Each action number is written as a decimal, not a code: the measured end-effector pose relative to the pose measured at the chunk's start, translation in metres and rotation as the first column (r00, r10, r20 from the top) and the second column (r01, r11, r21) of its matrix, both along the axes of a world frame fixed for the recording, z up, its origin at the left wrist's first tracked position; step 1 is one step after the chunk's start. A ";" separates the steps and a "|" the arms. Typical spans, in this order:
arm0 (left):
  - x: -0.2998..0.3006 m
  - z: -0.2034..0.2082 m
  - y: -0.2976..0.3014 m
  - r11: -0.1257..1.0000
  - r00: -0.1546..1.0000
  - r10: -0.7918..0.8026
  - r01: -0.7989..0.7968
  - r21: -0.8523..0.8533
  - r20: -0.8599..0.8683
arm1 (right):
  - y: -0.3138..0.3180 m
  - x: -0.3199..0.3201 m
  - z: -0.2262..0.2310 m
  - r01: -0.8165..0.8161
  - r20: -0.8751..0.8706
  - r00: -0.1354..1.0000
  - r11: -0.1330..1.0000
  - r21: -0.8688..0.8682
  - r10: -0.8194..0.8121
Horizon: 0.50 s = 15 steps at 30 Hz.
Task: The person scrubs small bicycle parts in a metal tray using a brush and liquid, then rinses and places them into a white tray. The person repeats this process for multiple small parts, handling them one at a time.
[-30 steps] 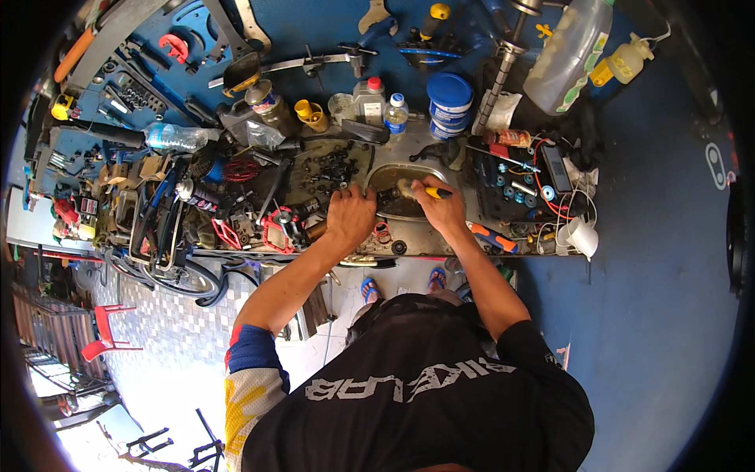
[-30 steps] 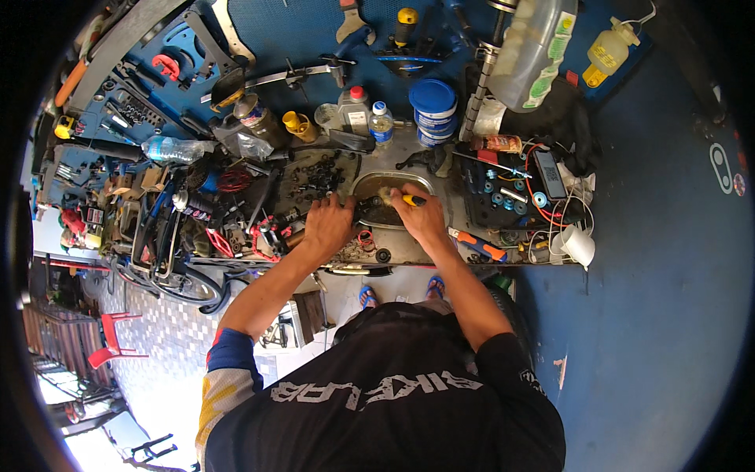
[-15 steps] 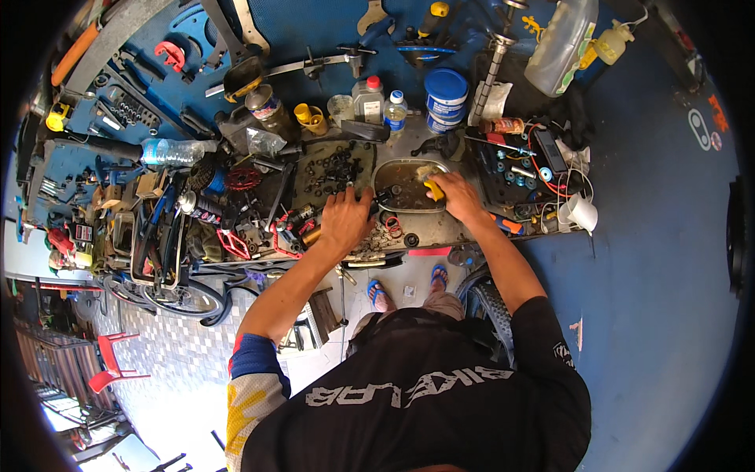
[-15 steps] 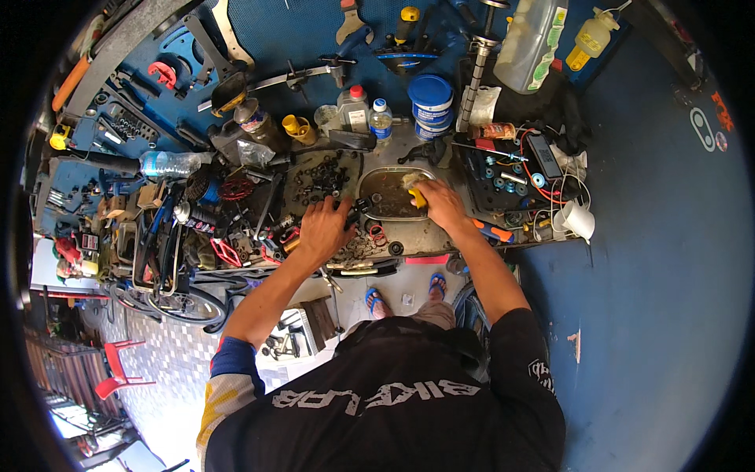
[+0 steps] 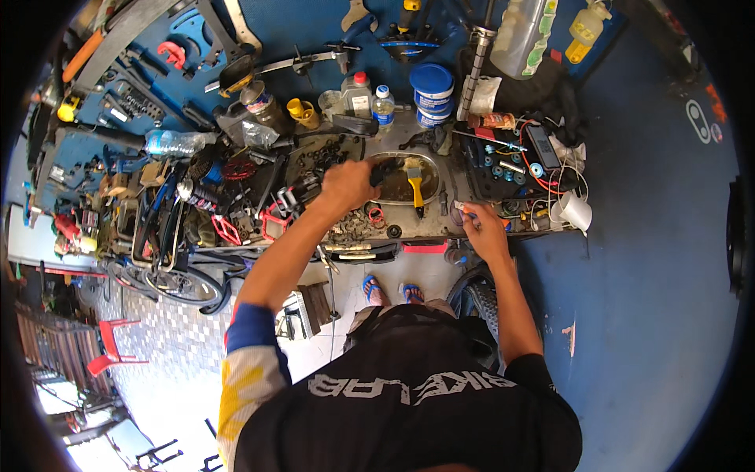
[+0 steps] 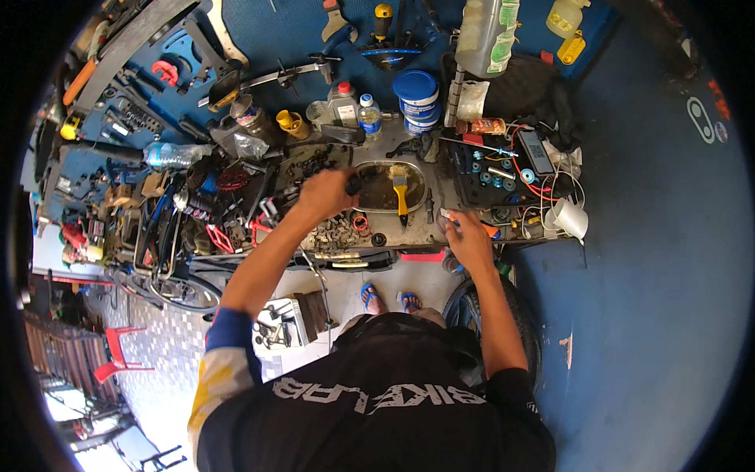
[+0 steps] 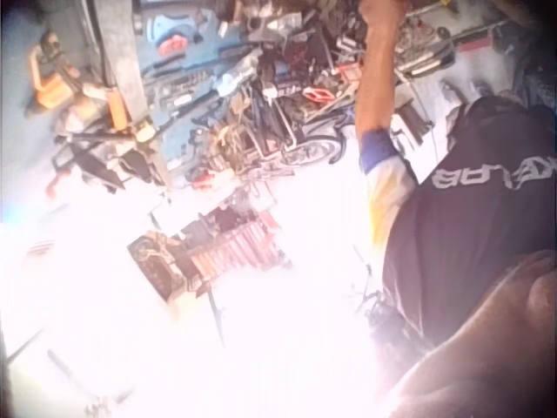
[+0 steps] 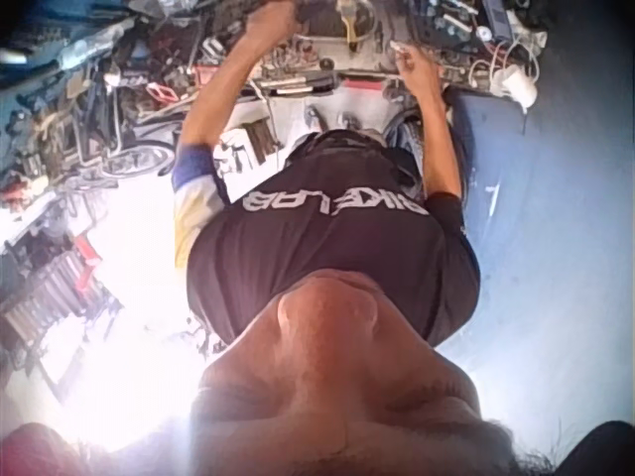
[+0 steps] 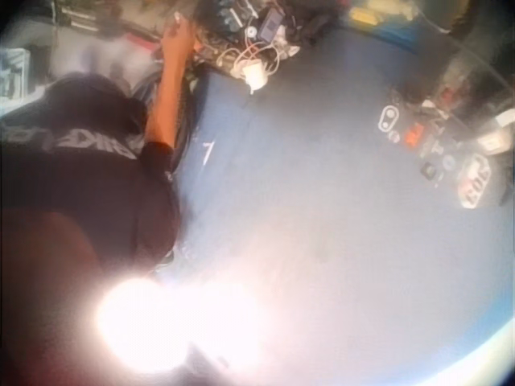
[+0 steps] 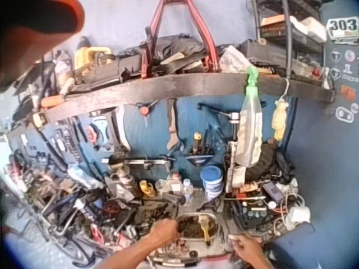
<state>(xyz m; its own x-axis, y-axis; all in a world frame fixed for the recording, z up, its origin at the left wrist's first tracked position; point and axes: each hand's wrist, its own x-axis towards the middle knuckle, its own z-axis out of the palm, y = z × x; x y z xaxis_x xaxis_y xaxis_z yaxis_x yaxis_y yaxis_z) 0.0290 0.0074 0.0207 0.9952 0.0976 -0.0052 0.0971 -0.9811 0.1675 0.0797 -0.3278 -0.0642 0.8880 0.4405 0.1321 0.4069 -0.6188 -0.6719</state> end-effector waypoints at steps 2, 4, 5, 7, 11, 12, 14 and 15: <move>0.012 -0.029 0.003 0.997 0.971 0.049 -0.033 0.071 -0.233 | -0.008 -0.009 0.004 -0.042 0.029 0.999 0.999 0.012 0.042; 0.002 -0.030 -0.006 0.993 0.978 0.100 -0.088 0.073 -0.183 | -0.006 -0.028 0.005 -0.074 -0.027 0.997 0.996 0.057 0.075; -0.004 -0.027 -0.007 0.986 0.980 0.164 -0.164 0.008 -0.114 | -0.001 -0.037 0.000 -0.155 -0.058 0.985 0.984 0.091 0.160; -0.016 0.012 -0.015 0.941 0.949 0.314 -0.307 -0.140 0.027 | 0.016 -0.052 -0.015 -0.319 -0.103 0.936 0.935 0.156 0.337; -0.086 0.037 -0.011 0.754 0.770 0.603 -0.464 -0.466 0.209 | 0.076 -0.100 -0.044 -0.527 -0.407 0.620 0.741 0.417 0.670; -0.114 0.032 -0.010 0.703 0.695 0.672 -0.492 -0.513 0.255 | 0.092 -0.111 -0.063 -0.586 -0.467 0.541 0.711 0.388 0.700; -0.169 0.031 -0.011 0.512 0.533 0.828 -0.591 -0.623 0.174 | 0.124 -0.129 -0.115 -0.631 -0.446 0.517 0.677 0.378 0.731; -0.196 0.018 -0.012 0.469 0.450 0.869 -0.618 -0.631 0.205 | 0.142 -0.138 -0.144 -0.646 -0.432 0.512 0.664 0.376 0.743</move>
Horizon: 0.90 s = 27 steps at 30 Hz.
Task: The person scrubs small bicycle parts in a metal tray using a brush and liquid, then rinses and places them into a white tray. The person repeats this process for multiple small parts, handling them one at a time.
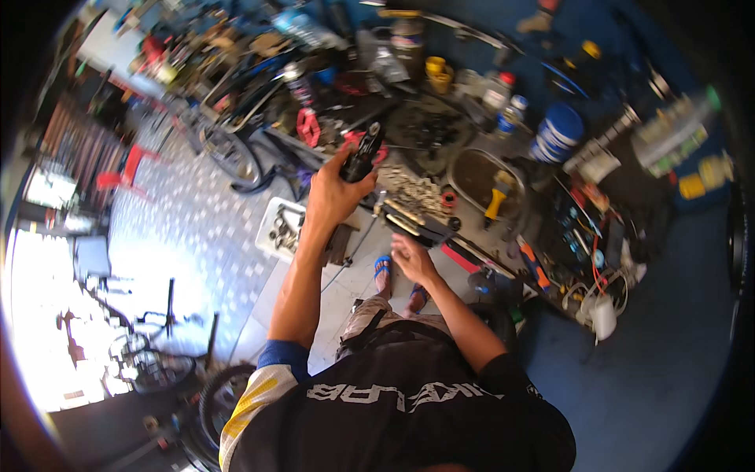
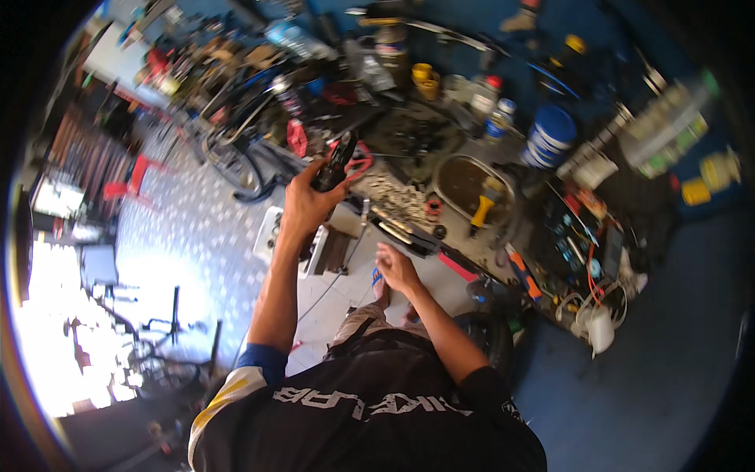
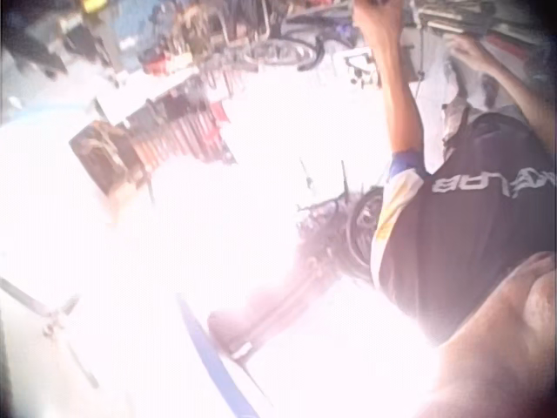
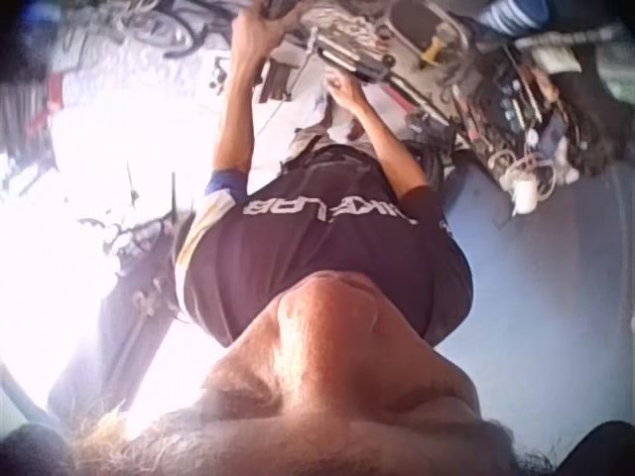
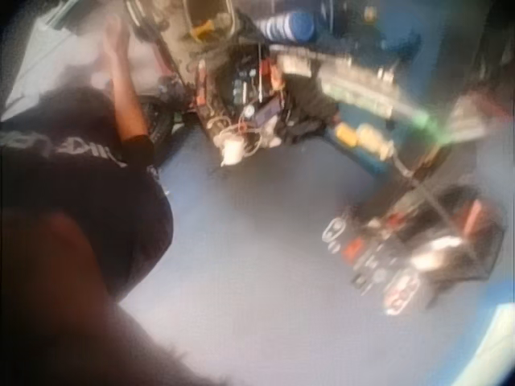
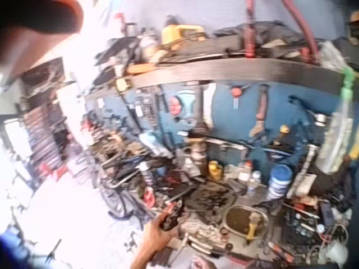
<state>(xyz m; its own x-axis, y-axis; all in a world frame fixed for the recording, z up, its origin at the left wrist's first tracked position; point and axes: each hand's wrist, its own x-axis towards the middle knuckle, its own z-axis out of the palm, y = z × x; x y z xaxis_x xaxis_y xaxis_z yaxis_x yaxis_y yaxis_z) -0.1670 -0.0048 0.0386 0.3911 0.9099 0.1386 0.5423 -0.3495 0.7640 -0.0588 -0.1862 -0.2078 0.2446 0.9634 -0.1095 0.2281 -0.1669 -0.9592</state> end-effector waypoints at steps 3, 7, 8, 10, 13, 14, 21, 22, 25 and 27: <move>-0.077 -0.003 -0.012 0.935 0.974 0.193 -0.220 -0.277 -0.121 | 0.056 -0.011 -0.087 0.127 -0.136 0.979 0.977 -0.169 -0.151; -0.178 -0.034 -0.033 0.862 0.906 0.390 -0.422 -0.282 -0.165 | 0.100 -0.006 -0.141 0.050 -0.024 0.998 0.993 -0.110 -0.053; -0.205 -0.044 -0.044 0.831 0.875 0.439 -0.482 -0.277 -0.204 | 0.105 -0.026 -0.132 0.190 -0.231 0.955 0.982 -0.004 -0.185; -0.255 -0.066 -0.057 0.822 0.842 0.476 -0.528 -0.212 -0.253 | 0.127 -0.015 -0.123 0.088 -0.077 0.991 0.960 -0.265 -0.112; -0.334 -0.095 -0.080 0.791 0.770 0.511 -0.595 -0.141 -0.382 | 0.144 -0.050 -0.076 0.393 -0.054 0.916 0.917 -0.073 -0.397; -0.357 -0.104 -0.081 0.789 0.747 0.508 -0.603 -0.117 -0.428 | 0.150 -0.046 -0.077 0.405 -0.199 0.895 0.914 -0.018 -0.400; -0.528 -0.162 -0.062 0.818 0.619 0.452 -0.575 0.021 -0.643 | 0.179 -0.084 0.004 0.611 -0.303 0.781 0.768 0.189 -0.546; -0.552 -0.171 -0.059 0.821 0.600 0.449 -0.569 0.041 -0.663 | 0.184 -0.104 0.028 0.587 -0.350 0.798 0.764 0.267 -0.491; -0.617 -0.184 -0.041 0.851 0.575 0.415 -0.518 0.078 -0.706 | 0.198 -0.181 0.105 0.260 0.164 0.899 0.796 0.547 -0.407; -0.651 -0.193 -0.029 0.868 0.574 0.397 -0.488 0.090 -0.717 | 0.215 -0.226 0.116 -0.032 0.473 0.855 0.887 0.461 -0.215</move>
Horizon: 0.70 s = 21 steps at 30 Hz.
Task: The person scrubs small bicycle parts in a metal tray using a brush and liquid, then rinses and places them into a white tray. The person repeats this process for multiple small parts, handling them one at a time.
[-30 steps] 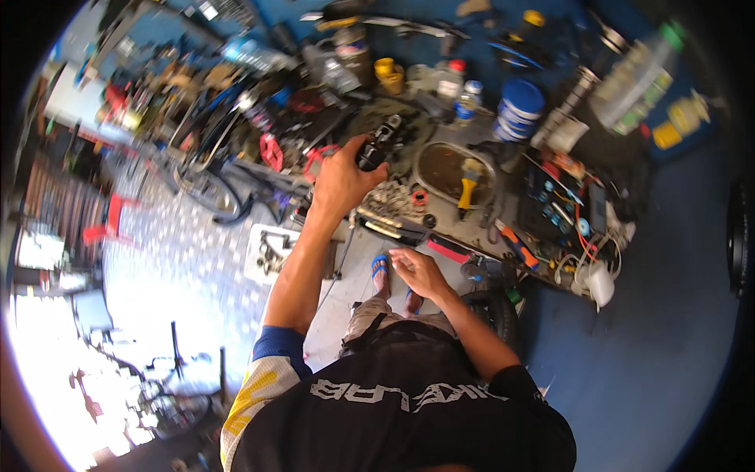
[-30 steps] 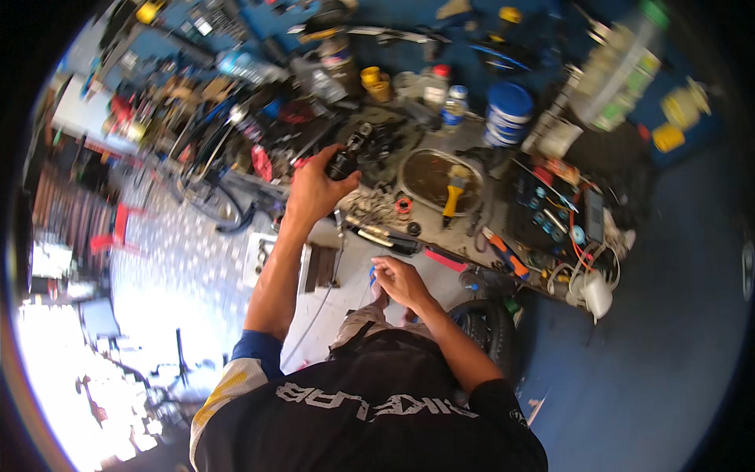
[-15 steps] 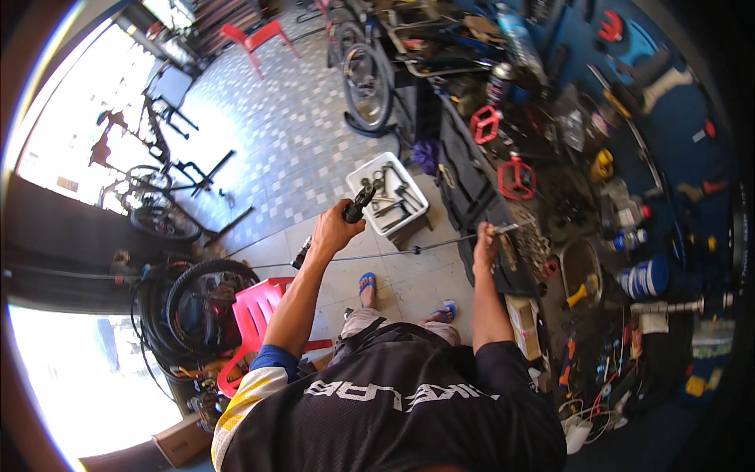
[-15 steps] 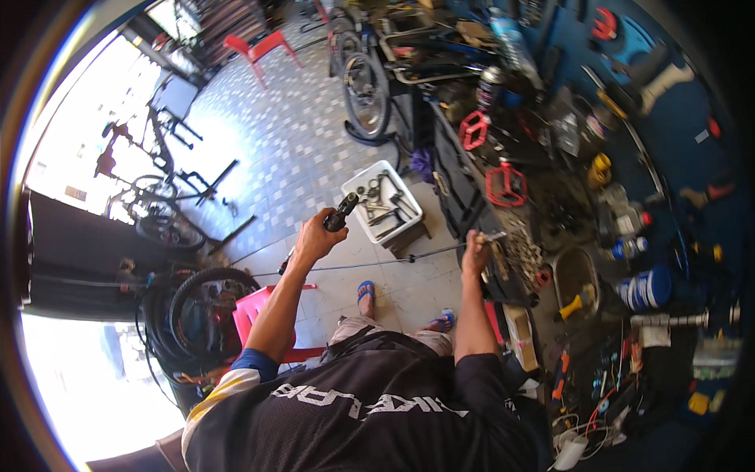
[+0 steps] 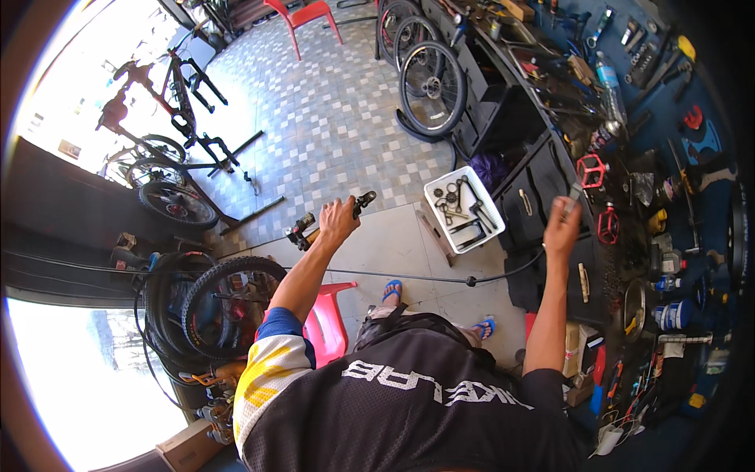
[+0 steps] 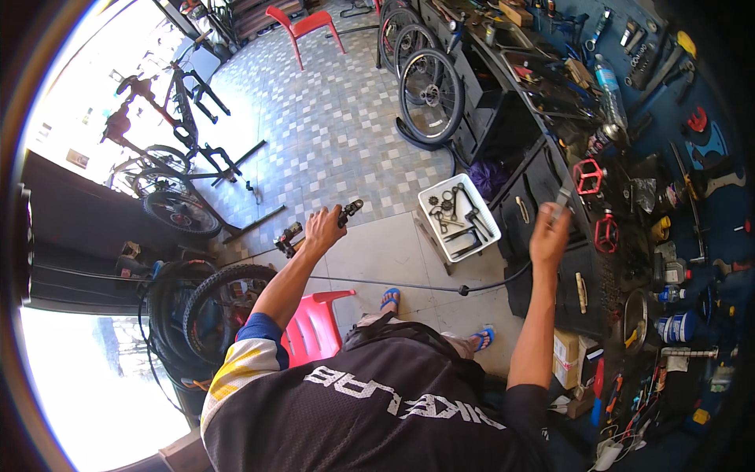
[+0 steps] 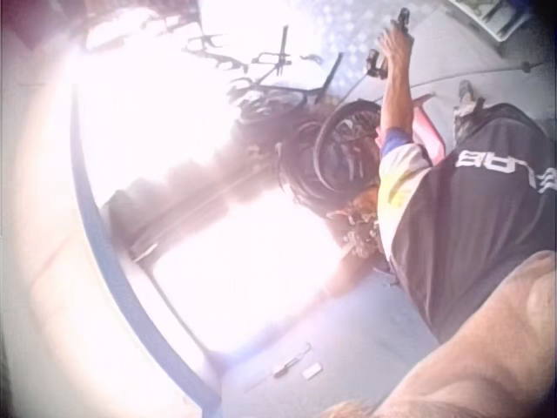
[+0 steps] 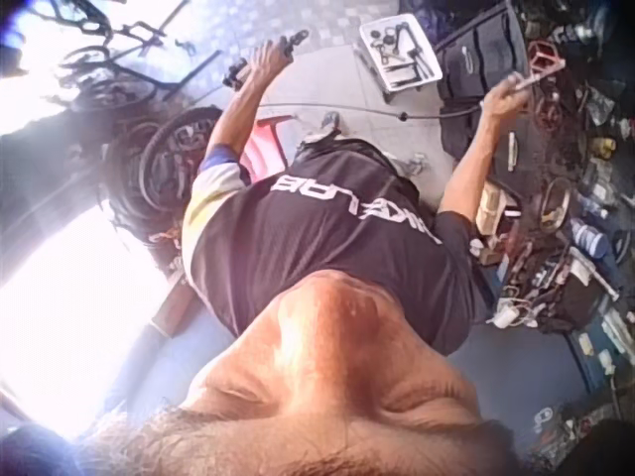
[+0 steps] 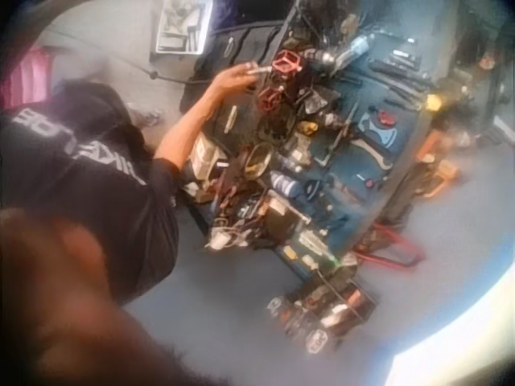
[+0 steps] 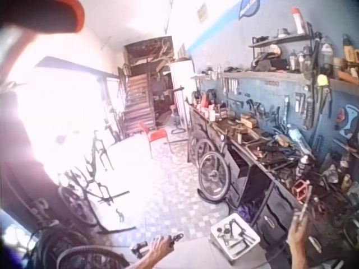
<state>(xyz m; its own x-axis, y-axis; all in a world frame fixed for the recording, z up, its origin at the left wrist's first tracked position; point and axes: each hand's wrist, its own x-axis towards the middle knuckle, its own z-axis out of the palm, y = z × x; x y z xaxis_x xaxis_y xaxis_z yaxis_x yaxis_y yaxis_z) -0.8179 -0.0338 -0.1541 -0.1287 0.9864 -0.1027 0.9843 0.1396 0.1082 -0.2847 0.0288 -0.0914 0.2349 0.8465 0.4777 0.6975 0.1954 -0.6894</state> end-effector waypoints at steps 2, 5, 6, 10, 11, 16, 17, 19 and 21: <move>-0.035 -0.009 0.006 1.000 1.000 0.004 -0.004 -0.001 -0.027 | 0.006 -0.096 0.031 -0.191 0.059 0.967 0.854 -0.483 0.249; -0.067 -0.014 0.021 0.996 0.999 0.020 -0.023 -0.083 -0.035 | -0.002 -0.231 0.024 -0.142 0.267 0.765 0.558 -0.818 0.586; -0.079 -0.016 0.026 0.996 0.999 0.026 -0.029 -0.090 -0.031 | -0.009 -0.274 0.019 -0.154 0.271 0.688 0.500 -0.852 0.673; -0.107 -0.029 0.029 0.987 0.996 0.087 -0.086 -0.137 -0.002 | -0.016 -0.389 0.005 -0.299 0.157 0.560 0.375 -0.877 0.813; -0.112 -0.029 0.028 0.983 0.995 0.102 -0.101 -0.150 -0.001 | -0.015 -0.407 0.006 -0.319 0.164 0.546 0.385 -0.866 0.822; -0.134 -0.031 0.023 0.979 0.993 0.120 -0.119 -0.163 -0.005 | -0.007 -0.461 0.007 -0.359 0.209 0.543 0.450 -0.818 0.813; -0.136 -0.031 0.023 0.980 0.992 0.124 -0.122 -0.159 0.001 | -0.004 -0.463 0.005 -0.347 0.222 0.548 0.461 -0.817 0.806; -0.143 -0.032 0.020 0.983 0.992 0.125 -0.124 -0.137 0.002 | -0.001 -0.469 0.001 -0.330 0.243 0.561 0.483 -0.811 0.791; -0.146 -0.032 0.018 0.987 0.993 0.120 -0.119 -0.104 0.002 | 0.001 -0.475 -0.002 -0.328 0.236 0.574 0.484 -0.811 0.784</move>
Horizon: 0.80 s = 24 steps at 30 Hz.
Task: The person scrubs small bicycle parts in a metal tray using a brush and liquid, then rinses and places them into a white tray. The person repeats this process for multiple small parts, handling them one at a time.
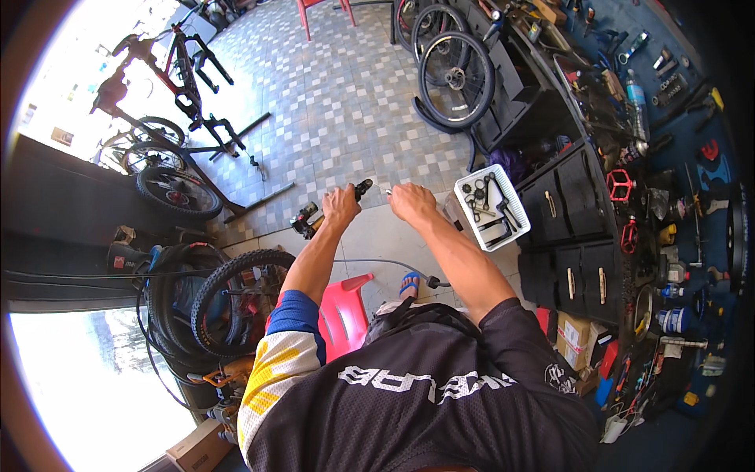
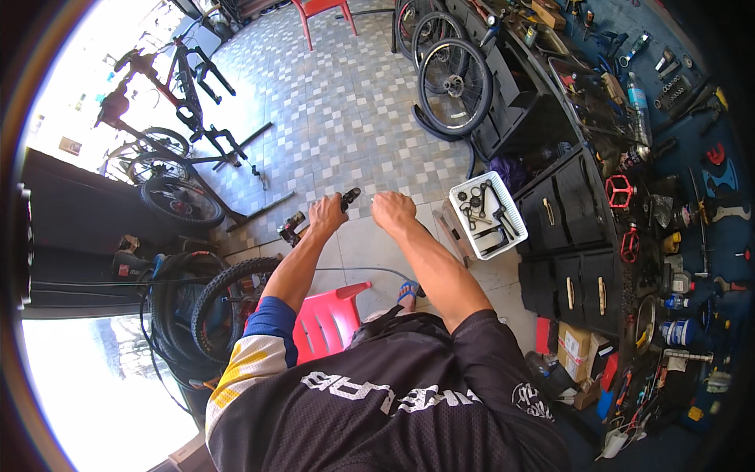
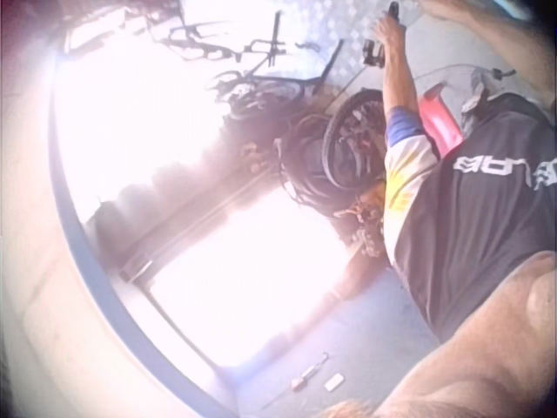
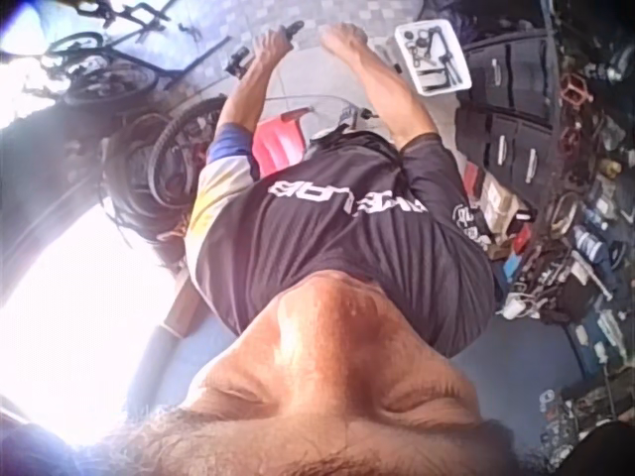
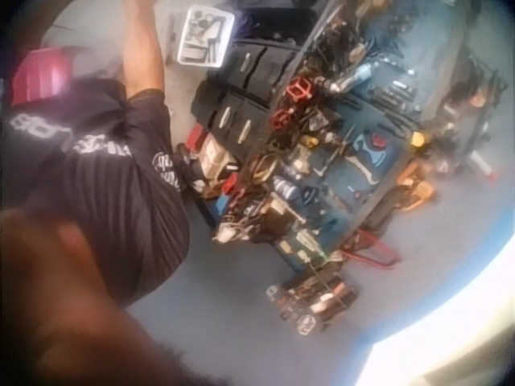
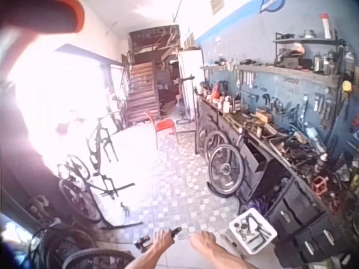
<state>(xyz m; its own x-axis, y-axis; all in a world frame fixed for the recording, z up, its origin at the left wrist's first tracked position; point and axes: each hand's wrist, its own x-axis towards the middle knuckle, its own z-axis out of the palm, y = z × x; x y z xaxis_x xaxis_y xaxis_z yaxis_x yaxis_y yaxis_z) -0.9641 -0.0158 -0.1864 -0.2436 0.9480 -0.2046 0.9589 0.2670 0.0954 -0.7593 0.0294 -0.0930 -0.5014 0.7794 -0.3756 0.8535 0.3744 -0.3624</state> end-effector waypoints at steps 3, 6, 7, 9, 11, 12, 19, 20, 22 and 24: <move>-0.003 0.001 0.002 0.999 0.999 0.035 -0.035 -0.013 0.010 | 0.002 -0.005 0.000 -0.012 -0.006 1.000 1.000 0.010 0.012; -0.006 -0.001 0.000 1.000 1.000 0.005 -0.004 0.022 -0.024 | 0.006 -0.010 0.004 0.004 0.022 1.000 1.000 0.019 -0.005; -0.008 -0.003 0.000 0.999 0.999 0.000 0.001 0.035 -0.034 | 0.007 -0.011 0.006 0.016 0.035 0.999 1.000 0.021 -0.017; -0.010 -0.005 -0.002 0.998 0.998 -0.011 0.014 0.059 -0.054 | 0.010 -0.012 0.009 0.021 0.032 0.999 1.000 0.007 -0.022; -0.011 -0.006 -0.004 0.994 0.997 -0.031 0.038 0.105 -0.068 | 0.014 -0.013 0.014 0.005 0.049 0.999 1.000 -0.003 -0.005; -0.011 -0.005 -0.005 0.990 0.996 -0.043 0.052 0.128 -0.074 | 0.018 -0.014 0.015 -0.012 0.068 0.998 1.000 -0.005 0.013; -0.010 0.007 -0.003 0.991 0.979 0.083 -0.101 0.088 0.186 | 0.016 -0.011 0.027 -0.003 0.016 1.000 1.000 -0.016 0.003; -0.014 0.011 0.001 0.984 0.937 0.153 -0.174 0.040 0.314 | 0.016 -0.010 0.029 0.002 0.023 1.000 0.999 -0.032 -0.001; -0.030 0.009 -0.002 0.931 0.700 0.342 -0.341 -0.127 0.627 | 0.013 -0.009 0.040 -0.001 0.031 1.000 0.998 -0.062 0.003; -0.044 0.004 -0.006 0.825 0.205 0.501 -0.406 -0.392 0.841 | 0.007 -0.007 0.040 -0.016 -0.054 0.998 0.998 -0.068 0.012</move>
<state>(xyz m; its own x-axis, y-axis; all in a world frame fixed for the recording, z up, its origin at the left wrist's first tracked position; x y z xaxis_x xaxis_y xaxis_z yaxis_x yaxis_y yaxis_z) -1.0084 -0.0214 -0.1821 -0.2523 0.7139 -0.6532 0.0032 0.6756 0.7373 -0.7666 0.0366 -0.0530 -0.5329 0.7454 -0.4005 0.8271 0.3588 -0.4327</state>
